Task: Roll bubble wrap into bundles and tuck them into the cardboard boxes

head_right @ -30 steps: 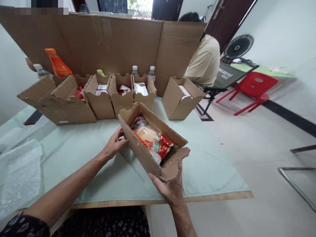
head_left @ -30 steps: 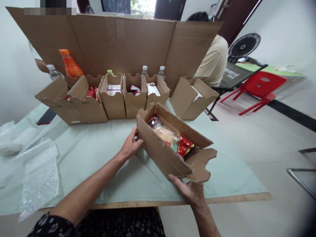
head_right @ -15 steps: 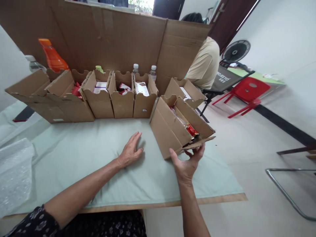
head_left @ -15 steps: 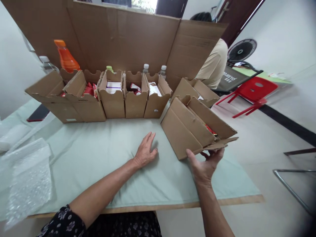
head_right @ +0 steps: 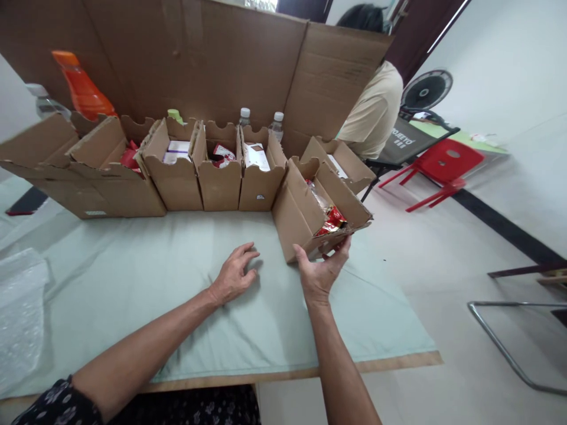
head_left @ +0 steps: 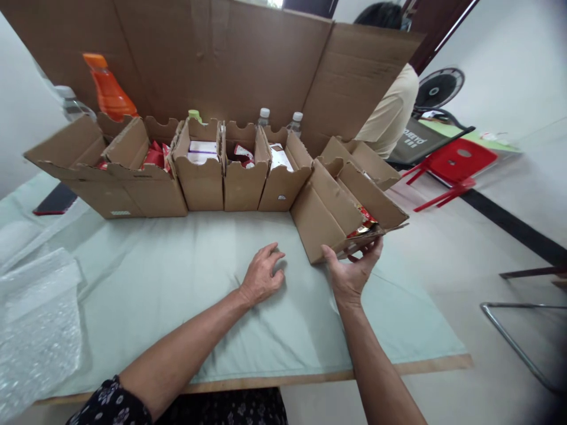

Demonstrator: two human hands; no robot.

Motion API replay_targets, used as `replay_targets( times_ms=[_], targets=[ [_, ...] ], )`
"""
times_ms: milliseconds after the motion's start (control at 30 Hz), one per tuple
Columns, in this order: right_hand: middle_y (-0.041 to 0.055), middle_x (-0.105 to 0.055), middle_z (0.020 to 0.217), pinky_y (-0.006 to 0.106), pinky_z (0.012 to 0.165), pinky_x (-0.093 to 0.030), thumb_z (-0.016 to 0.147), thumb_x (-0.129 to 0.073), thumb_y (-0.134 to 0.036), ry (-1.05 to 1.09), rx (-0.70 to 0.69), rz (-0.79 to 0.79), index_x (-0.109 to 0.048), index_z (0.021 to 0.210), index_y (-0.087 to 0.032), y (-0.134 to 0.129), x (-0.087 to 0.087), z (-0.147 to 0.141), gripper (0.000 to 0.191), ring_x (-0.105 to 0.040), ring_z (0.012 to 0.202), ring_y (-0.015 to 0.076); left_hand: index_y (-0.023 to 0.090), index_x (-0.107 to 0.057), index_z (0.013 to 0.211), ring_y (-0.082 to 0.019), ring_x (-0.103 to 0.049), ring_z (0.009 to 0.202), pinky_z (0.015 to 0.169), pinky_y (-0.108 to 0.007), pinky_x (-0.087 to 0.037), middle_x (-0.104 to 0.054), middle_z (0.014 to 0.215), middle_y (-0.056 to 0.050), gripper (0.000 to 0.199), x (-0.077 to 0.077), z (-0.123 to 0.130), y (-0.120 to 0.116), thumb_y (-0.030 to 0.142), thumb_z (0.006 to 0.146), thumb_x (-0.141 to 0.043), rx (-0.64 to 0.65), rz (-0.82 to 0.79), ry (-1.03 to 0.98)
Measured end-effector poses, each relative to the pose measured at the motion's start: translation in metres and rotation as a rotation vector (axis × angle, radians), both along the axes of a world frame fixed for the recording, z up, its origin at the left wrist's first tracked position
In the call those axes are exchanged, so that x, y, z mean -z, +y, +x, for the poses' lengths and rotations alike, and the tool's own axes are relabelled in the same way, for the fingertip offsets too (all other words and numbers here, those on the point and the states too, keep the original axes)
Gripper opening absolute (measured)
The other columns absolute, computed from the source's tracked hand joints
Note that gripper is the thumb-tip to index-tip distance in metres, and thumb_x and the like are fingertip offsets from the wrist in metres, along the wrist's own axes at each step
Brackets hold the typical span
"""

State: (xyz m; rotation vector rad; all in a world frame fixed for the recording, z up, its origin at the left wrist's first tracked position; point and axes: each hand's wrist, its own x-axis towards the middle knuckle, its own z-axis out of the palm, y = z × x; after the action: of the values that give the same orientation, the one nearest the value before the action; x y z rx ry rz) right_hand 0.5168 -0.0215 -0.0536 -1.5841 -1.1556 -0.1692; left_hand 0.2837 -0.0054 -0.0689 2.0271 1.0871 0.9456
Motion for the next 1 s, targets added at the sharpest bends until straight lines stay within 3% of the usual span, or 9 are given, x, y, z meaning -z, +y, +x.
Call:
replay_targets(
  times_ms=[100,267,400,500,767,1000],
  targets=[
    [0.0203,-0.032,0.156,0.058,0.108,-0.046,0.072,-0.079,-0.064,-0.044,-0.004,-0.044,-0.011,0.163,-0.023,0.026,0.0,0.0,0.121,-0.041,0.142,0.0378,0.016,-0.072,0.118,-0.032,-0.057,0.138,0.118,-0.051,-0.047,-0.061,0.145,-0.018,0.042,-0.001,0.001,0.001,0.012,0.077,-0.065,0.004,0.017,0.01],
    [0.0223,-0.035,0.154,0.065,0.119,-0.03,0.078,-0.073,-0.064,-0.145,0.06,-0.114,-0.031,0.155,-0.018,0.045,-0.01,-0.005,0.099,-0.032,0.148,0.0408,0.016,-0.073,0.116,-0.032,-0.057,0.137,0.116,-0.051,-0.047,-0.062,0.144,-0.018,0.039,-0.002,0.001,0.0,0.013,0.078,-0.063,0.006,0.013,0.019],
    [0.0199,-0.051,0.138,0.057,0.114,-0.039,0.087,-0.065,-0.053,-0.217,-0.008,-0.136,-0.055,0.133,-0.017,0.026,-0.007,-0.024,0.06,-0.047,0.136,0.0361,0.017,-0.074,0.114,-0.032,-0.058,0.134,0.115,-0.052,-0.047,-0.063,0.142,-0.017,0.038,-0.004,0.003,0.0,0.012,0.078,-0.062,0.005,0.004,0.021],
    [0.0167,-0.06,0.125,0.055,0.108,-0.045,0.089,-0.06,-0.042,-0.265,-0.087,-0.204,-0.062,0.122,-0.019,0.021,-0.003,-0.035,0.04,-0.055,0.124,0.0335,0.018,-0.074,0.113,-0.032,-0.06,0.132,0.115,-0.052,-0.047,-0.064,0.141,-0.016,0.038,-0.005,0.003,0.0,0.012,0.077,-0.062,0.01,0.011,0.031],
    [0.0202,-0.057,0.141,0.058,0.108,-0.044,0.082,-0.059,-0.034,-0.275,-0.093,-0.383,-0.056,0.136,-0.018,0.072,-0.009,-0.026,0.056,-0.052,0.132,0.0365,0.019,-0.075,0.112,-0.032,-0.06,0.131,0.114,-0.052,-0.047,-0.064,0.142,-0.016,0.037,-0.004,0.004,0.0,0.012,0.078,-0.06,0.01,0.019,0.064],
    [0.0234,-0.048,0.154,0.06,0.114,-0.041,0.08,-0.057,-0.032,-0.245,-0.149,-0.424,-0.054,0.141,-0.013,0.087,-0.004,-0.016,0.064,-0.046,0.143,0.0381,0.017,-0.075,0.112,-0.032,-0.06,0.131,0.115,-0.051,-0.047,-0.064,0.142,-0.017,0.038,-0.006,0.004,0.0,0.011,0.077,-0.06,0.011,0.023,0.077]
  ],
)
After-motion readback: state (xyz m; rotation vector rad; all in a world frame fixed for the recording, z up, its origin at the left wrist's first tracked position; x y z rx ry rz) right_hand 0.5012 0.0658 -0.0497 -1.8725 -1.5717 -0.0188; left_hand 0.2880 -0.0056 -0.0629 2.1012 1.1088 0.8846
